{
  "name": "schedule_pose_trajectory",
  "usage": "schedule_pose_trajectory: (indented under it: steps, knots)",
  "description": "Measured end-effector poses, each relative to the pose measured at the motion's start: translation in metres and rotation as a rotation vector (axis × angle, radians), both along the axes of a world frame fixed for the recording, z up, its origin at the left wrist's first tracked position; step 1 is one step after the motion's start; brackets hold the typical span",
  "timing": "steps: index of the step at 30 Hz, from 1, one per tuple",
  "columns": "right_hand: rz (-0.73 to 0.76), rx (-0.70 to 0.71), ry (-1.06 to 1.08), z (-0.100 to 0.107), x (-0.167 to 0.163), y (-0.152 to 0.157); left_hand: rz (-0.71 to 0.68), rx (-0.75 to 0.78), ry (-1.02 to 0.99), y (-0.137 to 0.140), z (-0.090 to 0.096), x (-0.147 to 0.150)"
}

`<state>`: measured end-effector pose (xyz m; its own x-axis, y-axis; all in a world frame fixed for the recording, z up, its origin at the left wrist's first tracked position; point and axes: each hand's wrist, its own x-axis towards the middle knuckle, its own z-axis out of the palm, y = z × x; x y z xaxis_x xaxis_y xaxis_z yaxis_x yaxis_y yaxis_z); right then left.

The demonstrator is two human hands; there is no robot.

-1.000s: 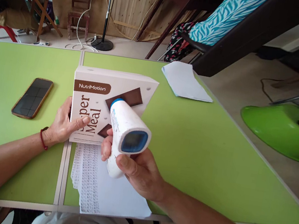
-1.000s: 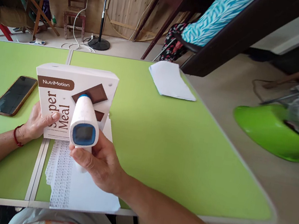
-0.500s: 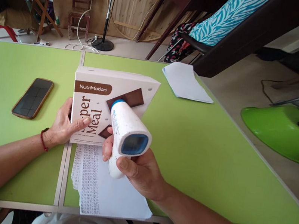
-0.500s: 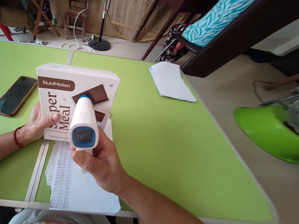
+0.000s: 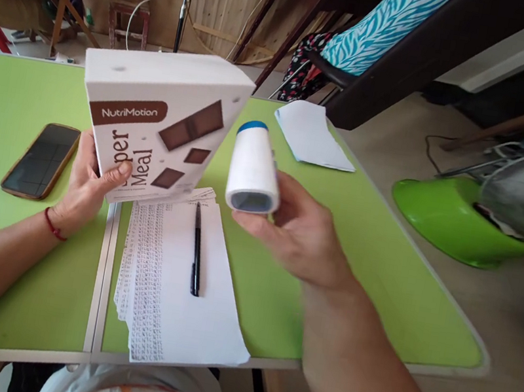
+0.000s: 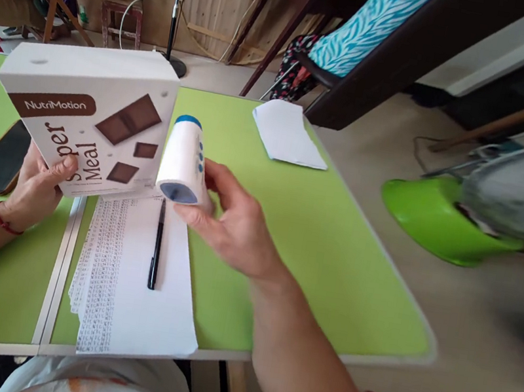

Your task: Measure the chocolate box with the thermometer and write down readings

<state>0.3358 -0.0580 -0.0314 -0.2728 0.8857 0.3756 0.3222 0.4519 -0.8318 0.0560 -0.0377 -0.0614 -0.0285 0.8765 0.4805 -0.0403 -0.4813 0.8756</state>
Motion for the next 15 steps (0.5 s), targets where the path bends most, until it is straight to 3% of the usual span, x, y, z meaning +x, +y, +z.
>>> schedule_pose_trajectory:
  steps: [2,6,15]
  knots:
    - [-0.059,0.036,-0.233,-0.003,0.018,0.017,-0.007,-0.004,-0.015,0.006,-0.001,-0.003]
    - [-0.039,0.049,-0.548,-0.023,0.047,0.046,-0.019,-0.007,-0.037,0.015,-0.006,-0.009]
    - [-0.032,0.03,-0.849,-0.046,0.052,0.058,-0.059,0.001,0.018,0.024,-0.009,-0.012]
